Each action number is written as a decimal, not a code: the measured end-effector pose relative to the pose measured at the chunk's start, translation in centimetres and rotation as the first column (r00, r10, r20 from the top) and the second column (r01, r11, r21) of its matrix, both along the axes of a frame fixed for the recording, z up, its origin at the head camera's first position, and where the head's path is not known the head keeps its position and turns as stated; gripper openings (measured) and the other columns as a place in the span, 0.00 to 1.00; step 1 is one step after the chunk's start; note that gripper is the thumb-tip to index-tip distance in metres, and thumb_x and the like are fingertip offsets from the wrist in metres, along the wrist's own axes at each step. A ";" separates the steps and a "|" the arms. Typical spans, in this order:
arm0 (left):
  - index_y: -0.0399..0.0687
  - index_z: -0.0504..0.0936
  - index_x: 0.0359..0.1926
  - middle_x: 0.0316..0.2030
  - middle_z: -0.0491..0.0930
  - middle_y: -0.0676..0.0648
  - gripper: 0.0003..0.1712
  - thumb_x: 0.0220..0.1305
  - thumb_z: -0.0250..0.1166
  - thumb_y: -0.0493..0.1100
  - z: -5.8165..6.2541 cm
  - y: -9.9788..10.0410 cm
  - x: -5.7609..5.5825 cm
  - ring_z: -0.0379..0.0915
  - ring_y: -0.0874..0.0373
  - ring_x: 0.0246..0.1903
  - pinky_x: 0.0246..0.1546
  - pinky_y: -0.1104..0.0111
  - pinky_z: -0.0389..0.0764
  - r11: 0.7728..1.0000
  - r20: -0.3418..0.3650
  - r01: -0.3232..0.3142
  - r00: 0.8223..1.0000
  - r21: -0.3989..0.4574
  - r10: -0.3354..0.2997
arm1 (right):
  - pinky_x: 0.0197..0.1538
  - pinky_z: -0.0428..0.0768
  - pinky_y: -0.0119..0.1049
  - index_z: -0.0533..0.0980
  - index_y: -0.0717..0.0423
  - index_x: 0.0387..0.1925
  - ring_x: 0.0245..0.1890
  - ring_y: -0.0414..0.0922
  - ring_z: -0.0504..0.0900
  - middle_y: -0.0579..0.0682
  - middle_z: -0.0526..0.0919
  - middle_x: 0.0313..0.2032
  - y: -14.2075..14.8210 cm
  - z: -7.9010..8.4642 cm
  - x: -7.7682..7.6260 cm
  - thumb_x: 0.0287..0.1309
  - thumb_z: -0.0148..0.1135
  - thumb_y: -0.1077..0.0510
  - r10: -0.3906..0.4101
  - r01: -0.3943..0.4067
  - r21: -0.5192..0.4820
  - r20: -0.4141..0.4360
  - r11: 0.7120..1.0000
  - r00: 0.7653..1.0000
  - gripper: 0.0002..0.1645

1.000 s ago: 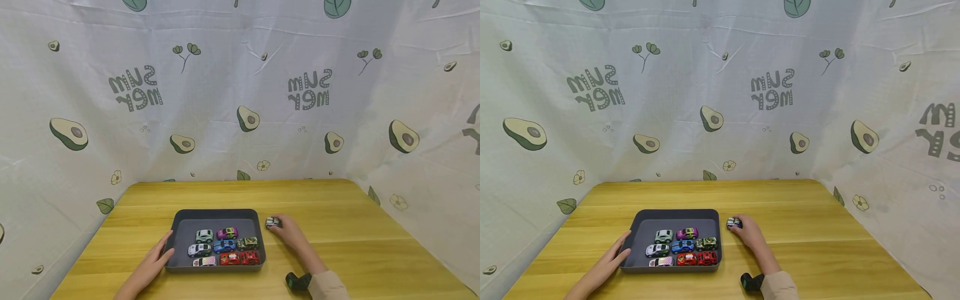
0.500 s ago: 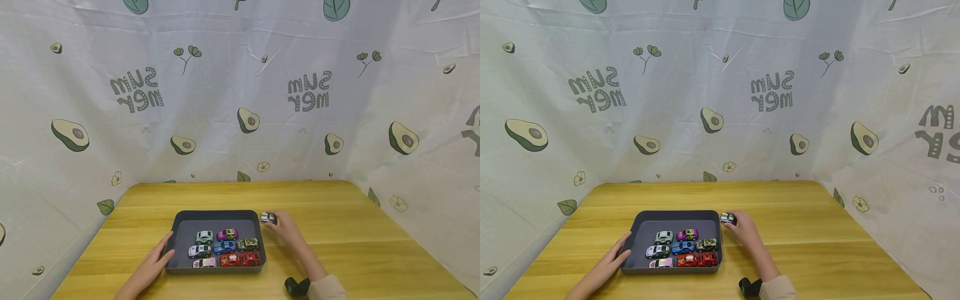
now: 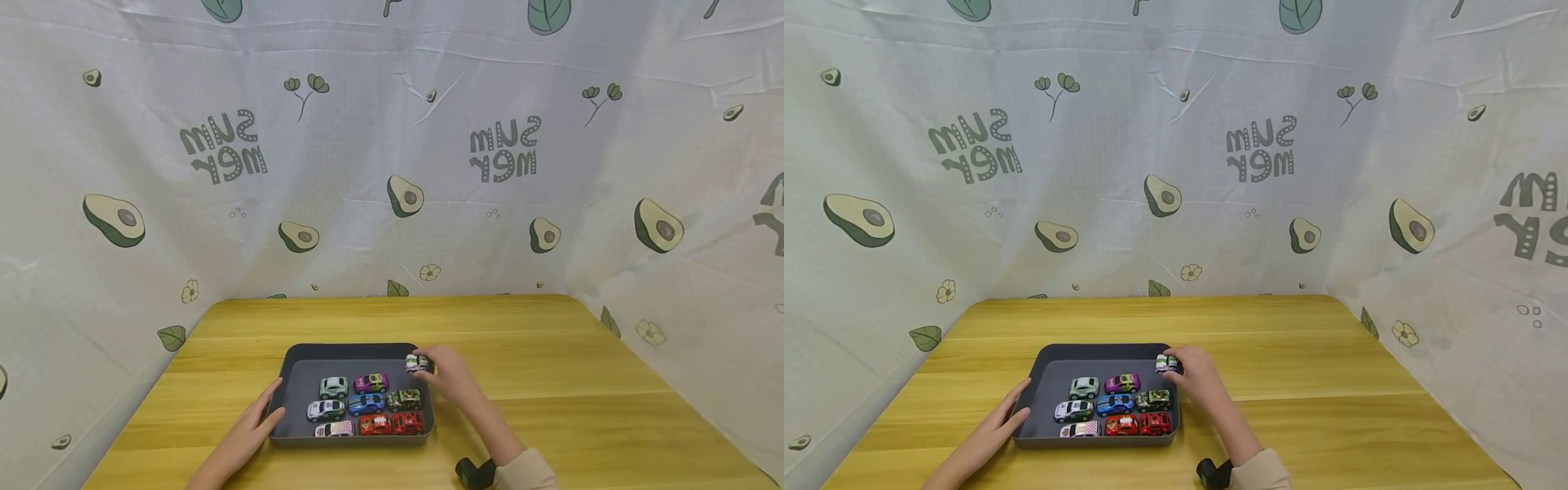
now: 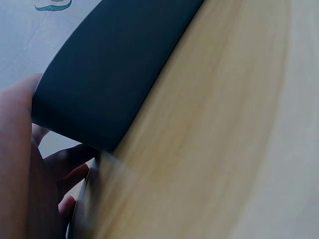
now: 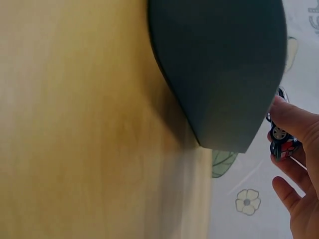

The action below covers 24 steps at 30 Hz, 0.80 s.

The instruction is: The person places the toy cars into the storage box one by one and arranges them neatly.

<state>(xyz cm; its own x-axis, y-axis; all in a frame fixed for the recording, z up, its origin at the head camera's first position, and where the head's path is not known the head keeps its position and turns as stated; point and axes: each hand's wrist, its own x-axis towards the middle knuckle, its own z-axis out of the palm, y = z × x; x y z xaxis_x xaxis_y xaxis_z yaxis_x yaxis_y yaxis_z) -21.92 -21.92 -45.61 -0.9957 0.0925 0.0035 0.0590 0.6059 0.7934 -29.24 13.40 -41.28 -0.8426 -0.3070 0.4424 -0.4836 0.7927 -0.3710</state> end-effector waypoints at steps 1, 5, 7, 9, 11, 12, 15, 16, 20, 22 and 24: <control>0.56 0.49 0.70 0.68 0.49 0.34 0.36 0.65 0.48 0.59 0.0 0.0 0.0 0.50 0.35 0.65 0.58 0.41 0.59 1.000 0.001 -0.002 1.000 -0.003 0.002 | 0.50 0.74 0.47 0.79 0.56 0.42 0.45 0.52 0.78 0.53 0.83 0.41 -0.1 -0.1 0.0 0.42 0.70 0.56 0.003 -0.004 0.013 0.005 1.000 1.000 0.21; 0.56 0.50 0.70 0.68 0.50 0.34 0.36 0.65 0.48 0.60 0.0 0.0 0.0 0.51 0.35 0.65 0.57 0.41 0.60 1.000 0.005 -0.008 1.000 -0.012 0.008 | 0.51 0.74 0.48 0.79 0.56 0.42 0.46 0.52 0.78 0.53 0.83 0.42 -0.6 -0.5 0.0 0.43 0.69 0.56 0.025 -0.025 0.038 0.025 0.999 0.999 0.21; 0.56 0.50 0.70 0.68 0.50 0.34 0.36 0.65 0.48 0.60 0.0 0.0 0.0 0.51 0.35 0.65 0.57 0.41 0.60 1.000 0.007 -0.008 1.000 -0.009 0.008 | 0.52 0.74 0.48 0.79 0.55 0.42 0.46 0.52 0.78 0.53 0.83 0.42 -0.7 -0.6 0.0 0.43 0.69 0.55 0.035 -0.036 0.048 0.031 0.998 0.999 0.21; 0.56 0.49 0.70 0.68 0.49 0.34 0.36 0.65 0.48 0.59 0.0 0.0 0.0 0.50 0.35 0.65 0.57 0.41 0.60 1.000 0.009 -0.006 1.000 -0.003 0.006 | 0.52 0.73 0.49 0.79 0.55 0.42 0.46 0.52 0.79 0.53 0.83 0.42 -0.9 -0.6 -0.1 0.44 0.68 0.55 0.043 -0.045 0.065 0.039 0.997 0.998 0.20; 0.56 0.49 0.70 0.68 0.49 0.34 0.36 0.66 0.48 0.59 0.0 0.0 0.0 0.50 0.35 0.65 0.57 0.40 0.60 1.000 0.012 -0.005 1.000 0.000 0.005 | 0.52 0.72 0.51 0.79 0.54 0.43 0.46 0.52 0.78 0.51 0.83 0.42 -1.1 -0.6 -0.1 0.44 0.68 0.54 0.041 -0.046 0.082 0.059 0.996 0.997 0.20; 0.56 0.49 0.70 0.68 0.49 0.34 0.36 0.66 0.48 0.59 0.0 0.0 0.0 0.50 0.34 0.65 0.57 0.40 0.60 1.000 0.013 -0.004 1.000 0.002 0.004 | 0.52 0.71 0.51 0.79 0.53 0.43 0.46 0.51 0.78 0.51 0.83 0.42 -1.2 -0.6 -0.2 0.45 0.68 0.53 0.037 -0.043 0.090 0.071 0.995 0.997 0.20; 0.56 0.49 0.70 0.68 0.49 0.34 0.36 0.65 0.48 0.59 0.0 0.0 -0.1 0.50 0.34 0.65 0.57 0.40 0.60 1.000 0.014 -0.004 1.000 -0.002 0.004 | 0.52 0.68 0.53 0.78 0.52 0.44 0.47 0.51 0.78 0.50 0.83 0.43 -1.4 -0.6 -0.1 0.45 0.67 0.53 0.028 -0.038 0.100 0.102 0.994 0.994 0.20; 0.57 0.49 0.70 0.68 0.49 0.34 0.36 0.65 0.48 0.59 0.0 0.0 -0.1 0.50 0.34 0.65 0.57 0.40 0.60 1.000 0.014 -0.005 1.000 -0.004 0.005 | 0.52 0.67 0.54 0.78 0.52 0.44 0.48 0.51 0.78 0.50 0.83 0.43 -1.5 -0.6 -0.1 0.45 0.67 0.53 0.025 -0.036 0.102 0.110 0.994 0.994 0.20; 0.57 0.49 0.70 0.68 0.49 0.33 0.36 0.65 0.48 0.60 -0.1 0.0 -0.1 0.50 0.35 0.65 0.56 0.40 0.60 1.000 0.015 -0.005 1.000 -0.007 0.005 | 0.54 0.66 0.54 0.78 0.52 0.44 0.48 0.50 0.77 0.49 0.82 0.44 -1.6 -0.7 -0.2 0.46 0.67 0.52 0.025 -0.041 0.120 0.125 0.992 0.992 0.21; 0.57 0.49 0.70 0.68 0.50 0.33 0.36 0.65 0.47 0.60 -0.1 -0.1 -0.1 0.51 0.34 0.65 0.56 0.39 0.60 1.000 0.016 -0.004 1.000 -0.009 0.004 | 0.55 0.66 0.54 0.78 0.52 0.44 0.49 0.49 0.77 0.49 0.82 0.44 -1.7 -0.8 -0.3 0.46 0.67 0.52 0.021 -0.039 0.134 0.135 0.990 0.991 0.21; 0.58 0.49 0.70 0.68 0.50 0.33 0.36 0.65 0.47 0.60 -0.1 -0.1 -0.1 0.51 0.34 0.65 0.56 0.39 0.60 1.000 0.018 -0.005 1.000 -0.011 0.005 | 0.55 0.65 0.54 0.78 0.52 0.44 0.49 0.49 0.77 0.49 0.82 0.44 -1.7 -0.9 -0.5 0.46 0.67 0.52 0.021 -0.042 0.151 0.135 0.988 0.991 0.21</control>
<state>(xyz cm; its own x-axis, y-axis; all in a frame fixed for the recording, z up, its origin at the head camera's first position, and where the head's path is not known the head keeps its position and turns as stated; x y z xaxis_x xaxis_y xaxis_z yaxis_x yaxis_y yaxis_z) -21.98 -22.00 -45.67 -0.9961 0.0871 -0.0154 0.0416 0.6151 0.7874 -29.74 11.68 -42.18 -0.8796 -0.3897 0.2729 -0.4637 0.8303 -0.3092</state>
